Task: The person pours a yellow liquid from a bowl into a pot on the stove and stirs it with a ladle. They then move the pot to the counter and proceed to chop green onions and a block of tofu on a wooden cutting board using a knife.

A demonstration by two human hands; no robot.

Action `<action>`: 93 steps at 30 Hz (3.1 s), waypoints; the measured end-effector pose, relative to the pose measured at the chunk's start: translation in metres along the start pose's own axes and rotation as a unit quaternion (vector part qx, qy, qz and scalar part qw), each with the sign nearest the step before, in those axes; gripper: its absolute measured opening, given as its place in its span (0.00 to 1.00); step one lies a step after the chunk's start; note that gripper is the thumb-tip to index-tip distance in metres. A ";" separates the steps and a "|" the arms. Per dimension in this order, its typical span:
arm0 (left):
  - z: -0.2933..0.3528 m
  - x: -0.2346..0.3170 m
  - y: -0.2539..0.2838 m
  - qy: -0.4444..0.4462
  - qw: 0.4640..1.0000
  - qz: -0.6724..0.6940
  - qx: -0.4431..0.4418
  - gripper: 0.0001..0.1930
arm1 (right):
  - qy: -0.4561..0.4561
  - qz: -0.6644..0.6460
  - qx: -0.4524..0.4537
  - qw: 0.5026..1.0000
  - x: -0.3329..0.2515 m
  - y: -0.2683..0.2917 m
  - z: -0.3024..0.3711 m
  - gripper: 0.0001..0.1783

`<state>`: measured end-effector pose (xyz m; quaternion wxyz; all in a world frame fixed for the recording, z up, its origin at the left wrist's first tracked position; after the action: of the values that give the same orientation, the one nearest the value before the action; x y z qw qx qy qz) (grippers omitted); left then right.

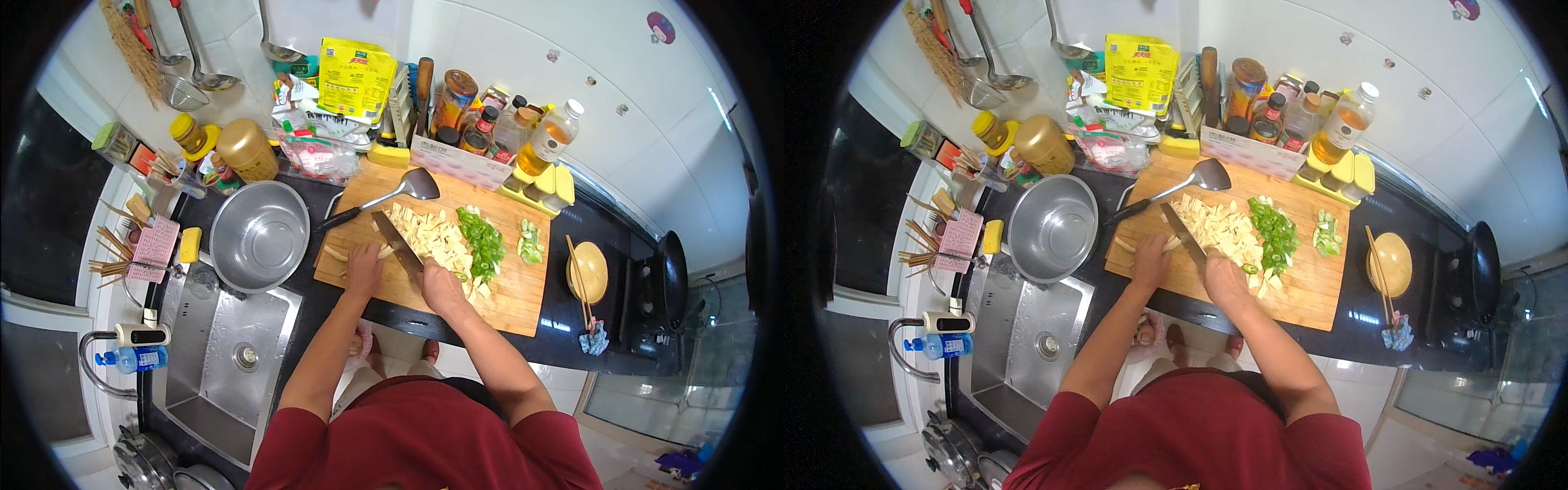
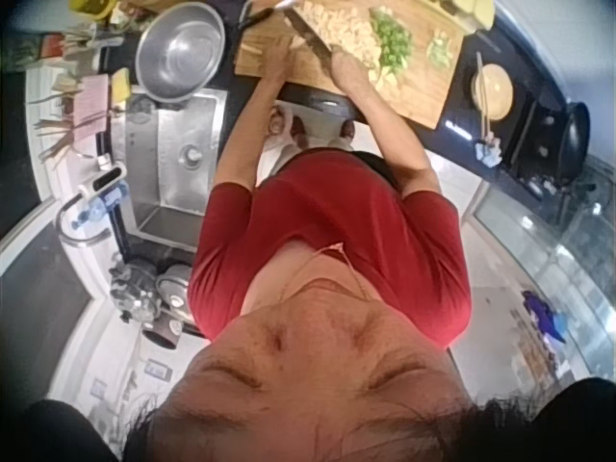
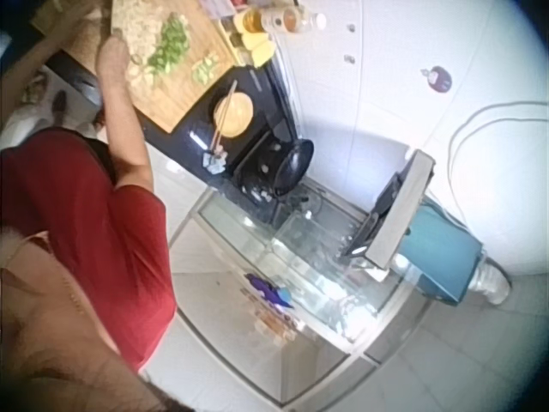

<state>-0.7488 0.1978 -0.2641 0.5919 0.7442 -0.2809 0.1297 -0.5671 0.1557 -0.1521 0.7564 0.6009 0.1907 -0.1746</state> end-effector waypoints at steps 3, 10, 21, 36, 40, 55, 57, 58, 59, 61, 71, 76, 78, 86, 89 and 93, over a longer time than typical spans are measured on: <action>-0.002 0.014 0.011 -0.006 1.000 -0.028 0.003 0.19 | 0.010 -0.009 0.010 1.000 -0.009 0.013 0.010 0.13; 0.016 0.004 0.053 -0.054 0.996 -0.050 0.047 0.22 | -0.001 -0.008 -0.063 0.998 -0.026 0.023 0.026 0.08; 0.020 -0.007 0.040 -0.071 0.997 0.004 0.012 0.12 | 0.002 0.041 -0.081 0.996 -0.018 -0.030 0.001 0.08; 0.021 -0.006 0.053 -0.047 0.998 -0.018 0.043 0.17 | 0.021 0.014 -0.072 0.997 -0.033 -0.004 0.021 0.06; 0.025 -0.014 0.044 -0.064 0.996 -0.033 0.046 0.12 | 0.014 0.038 -0.094 0.995 -0.025 -0.030 0.011 0.08; 0.021 -0.003 0.054 0.024 0.999 0.004 0.027 0.21 | 0.037 -0.010 -0.049 0.998 -0.034 0.010 0.018 0.06; 0.028 -0.007 0.063 -0.005 0.999 -0.009 0.042 0.21 | 0.054 0.002 -0.056 0.997 -0.034 0.006 0.022 0.06; 0.030 -0.009 0.066 -0.019 0.998 -0.015 0.051 0.21 | 0.061 0.009 -0.058 0.996 -0.034 0.003 0.023 0.06; 0.032 -0.012 0.066 -0.018 0.999 -0.010 0.041 0.20 | 0.068 0.015 -0.059 0.996 -0.034 -0.001 0.022 0.06; 0.037 -0.018 0.061 -0.013 1.000 0.002 0.020 0.19 | 0.053 0.034 -0.086 0.994 -0.037 -0.006 0.017 0.06; 0.041 -0.018 0.056 0.003 0.998 0.022 0.057 0.19 | 0.032 0.013 -0.061 0.998 -0.028 -0.041 0.001 0.09; 0.057 -0.032 0.061 0.049 0.995 0.024 0.080 0.18 | 0.018 -0.020 -0.047 0.999 -0.028 -0.022 0.019 0.08; 0.061 -0.033 0.057 0.065 0.995 0.024 0.065 0.14 | 0.031 -0.024 -0.052 0.998 -0.031 -0.016 0.028 0.09; 0.059 -0.037 0.059 0.079 0.995 0.016 0.053 0.06 | 0.061 -0.001 -0.083 0.995 -0.043 -0.020 0.041 0.09; 0.060 -0.035 0.060 0.079 0.996 -0.007 0.050 0.06 | 0.078 0.042 -0.087 0.992 -0.032 -0.045 0.034 0.09; 0.061 -0.031 0.056 0.081 0.993 -0.051 0.063 0.06 | 0.081 0.018 -0.044 0.996 -0.035 -0.053 0.023 0.10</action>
<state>-0.8147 0.1401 -0.2514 0.5708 0.7802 -0.1851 0.1768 -0.6217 0.1227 -0.1740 0.7669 0.5827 0.2481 -0.1036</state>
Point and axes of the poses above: each hand's wrist, its own z-axis away from the middle knuckle, its own y-axis out of the back of the hand, x = y × z, the point moved 1 cm from there along -z, towards the middle knuckle, and after that the axes turned 6 degrees about -z, right-handed, at the moved point
